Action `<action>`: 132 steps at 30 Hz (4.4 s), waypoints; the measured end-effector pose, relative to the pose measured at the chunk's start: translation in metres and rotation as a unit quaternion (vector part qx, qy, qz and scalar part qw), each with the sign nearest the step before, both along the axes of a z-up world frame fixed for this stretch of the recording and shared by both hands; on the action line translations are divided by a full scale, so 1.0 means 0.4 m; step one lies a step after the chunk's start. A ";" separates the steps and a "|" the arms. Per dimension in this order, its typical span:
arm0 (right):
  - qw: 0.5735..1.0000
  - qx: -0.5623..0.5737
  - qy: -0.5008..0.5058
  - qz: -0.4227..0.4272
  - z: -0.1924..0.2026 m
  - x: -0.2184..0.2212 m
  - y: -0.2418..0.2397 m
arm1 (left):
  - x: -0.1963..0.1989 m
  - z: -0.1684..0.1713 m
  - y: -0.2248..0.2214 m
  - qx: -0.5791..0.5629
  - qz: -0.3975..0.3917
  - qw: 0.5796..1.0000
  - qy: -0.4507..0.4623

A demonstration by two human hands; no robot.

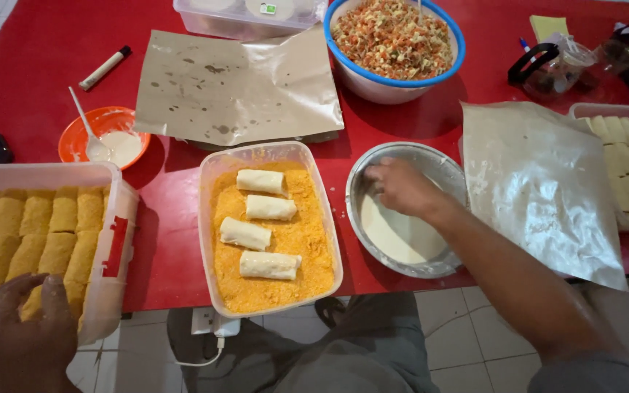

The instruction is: Coating rolls by dipping them in a liquid wash and then in breadcrumbs or a similar powder.

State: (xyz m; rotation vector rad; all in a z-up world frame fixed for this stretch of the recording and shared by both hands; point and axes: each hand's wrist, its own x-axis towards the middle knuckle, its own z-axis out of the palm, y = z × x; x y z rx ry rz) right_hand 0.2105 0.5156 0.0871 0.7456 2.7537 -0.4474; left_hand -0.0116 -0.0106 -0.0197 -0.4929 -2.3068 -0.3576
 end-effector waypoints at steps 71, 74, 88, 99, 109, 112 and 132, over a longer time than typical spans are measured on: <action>0.852 0.188 0.489 -0.008 -0.115 0.379 -0.070 | 0.478 0.091 0.420 0.009 -0.431 0.902 -0.015; 0.854 0.204 0.478 -0.021 -0.139 0.386 -0.049 | 0.454 -0.026 0.419 0.223 -0.257 0.881 0.329; 0.856 0.154 0.492 -0.043 -0.142 0.396 -0.049 | 0.524 0.020 0.350 0.046 -0.395 0.917 0.023; 0.853 0.117 0.506 -0.050 -0.113 0.382 -0.047 | 0.496 0.105 0.394 0.065 -0.391 0.918 0.001; 0.868 0.069 0.483 -0.092 -0.122 0.385 -0.044 | 0.478 0.147 0.466 0.072 -0.400 0.913 -0.026; 0.872 0.097 0.473 -0.081 -0.157 0.390 -0.015 | 0.504 0.065 0.401 0.030 -0.339 0.940 -0.001; 0.879 0.048 0.452 -0.144 -0.114 0.391 -0.052 | 0.523 0.157 0.471 0.093 -0.373 0.923 -0.025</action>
